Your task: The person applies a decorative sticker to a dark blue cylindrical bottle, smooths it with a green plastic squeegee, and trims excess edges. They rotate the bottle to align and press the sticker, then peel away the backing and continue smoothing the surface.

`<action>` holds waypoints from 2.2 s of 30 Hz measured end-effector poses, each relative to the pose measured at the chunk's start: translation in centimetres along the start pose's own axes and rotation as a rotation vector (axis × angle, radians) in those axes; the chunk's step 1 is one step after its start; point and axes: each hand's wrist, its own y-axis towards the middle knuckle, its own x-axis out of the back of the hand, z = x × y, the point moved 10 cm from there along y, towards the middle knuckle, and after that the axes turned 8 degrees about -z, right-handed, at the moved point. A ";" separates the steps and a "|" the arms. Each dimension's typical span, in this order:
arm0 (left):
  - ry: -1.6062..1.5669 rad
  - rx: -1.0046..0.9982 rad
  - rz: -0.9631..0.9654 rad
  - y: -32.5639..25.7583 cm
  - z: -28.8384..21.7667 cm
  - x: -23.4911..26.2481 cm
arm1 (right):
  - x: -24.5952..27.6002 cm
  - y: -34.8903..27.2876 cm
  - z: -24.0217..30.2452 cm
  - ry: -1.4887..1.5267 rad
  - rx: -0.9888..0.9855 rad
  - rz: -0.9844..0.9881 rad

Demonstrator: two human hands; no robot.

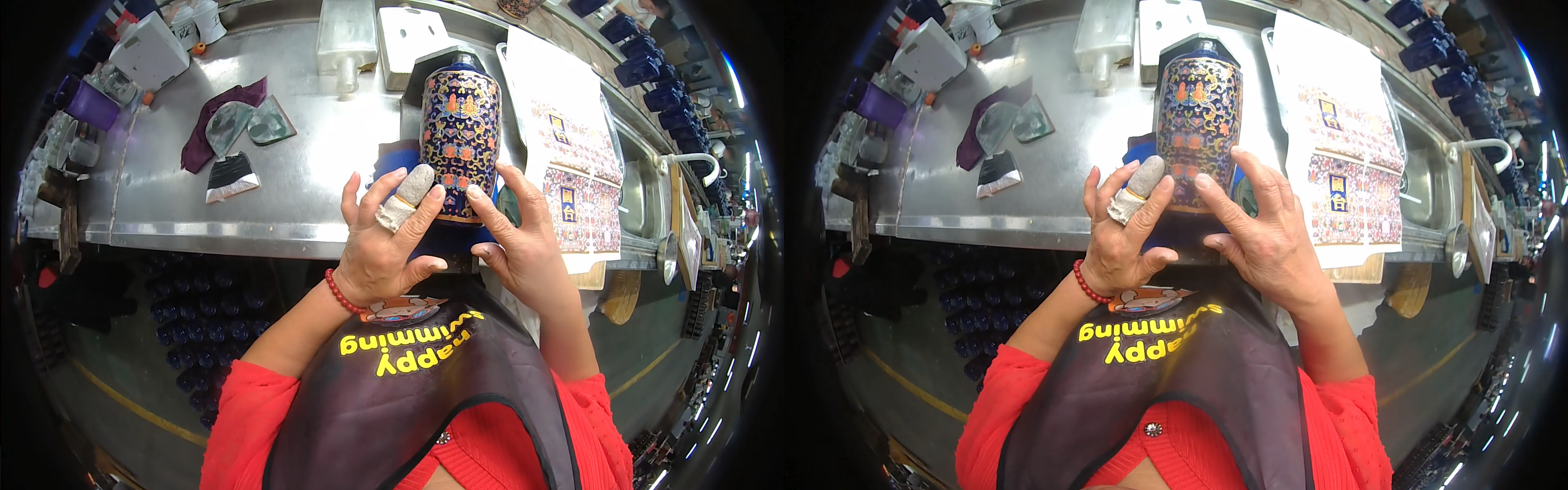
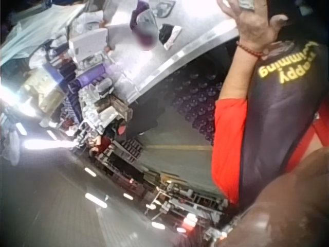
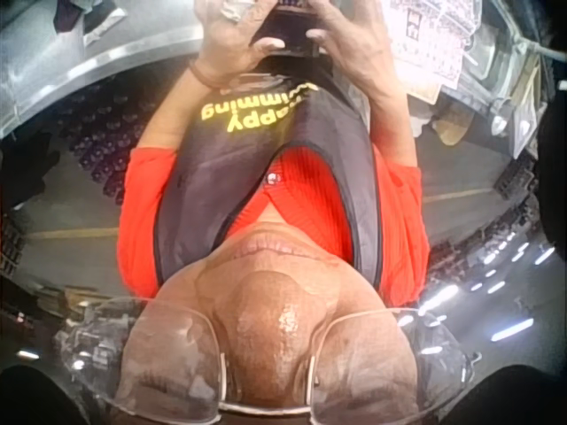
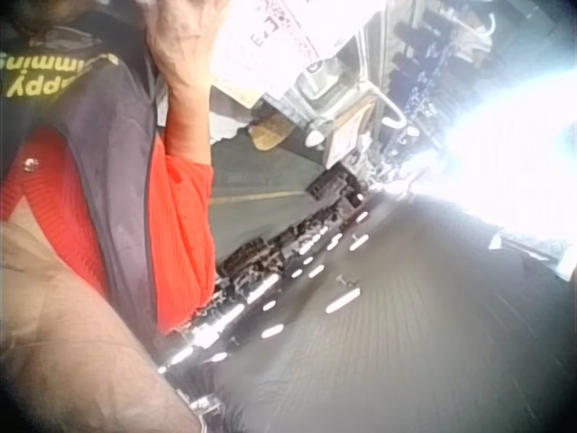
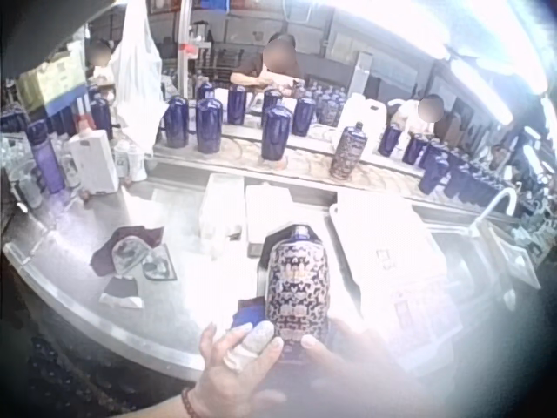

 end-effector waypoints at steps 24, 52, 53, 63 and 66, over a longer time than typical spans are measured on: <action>0.019 -0.021 -0.044 1.2 -0.2 0.9 | 0.6 -0.4 -0.5 0.005 0.015 -0.042; -0.319 0.359 -0.025 2.3 1.8 0.1 | 3.5 -2.9 -0.1 0.319 -0.033 -0.395; -0.341 0.372 -0.020 2.1 1.9 -0.1 | 3.5 -2.9 0.0 0.303 -0.030 -0.389; -0.451 0.434 -0.047 1.9 1.6 -1.0 | 3.0 -3.4 0.2 0.321 -0.024 -0.377; -0.491 0.468 -0.062 1.9 1.6 -1.3 | 3.0 -3.5 0.4 0.306 -0.007 -0.378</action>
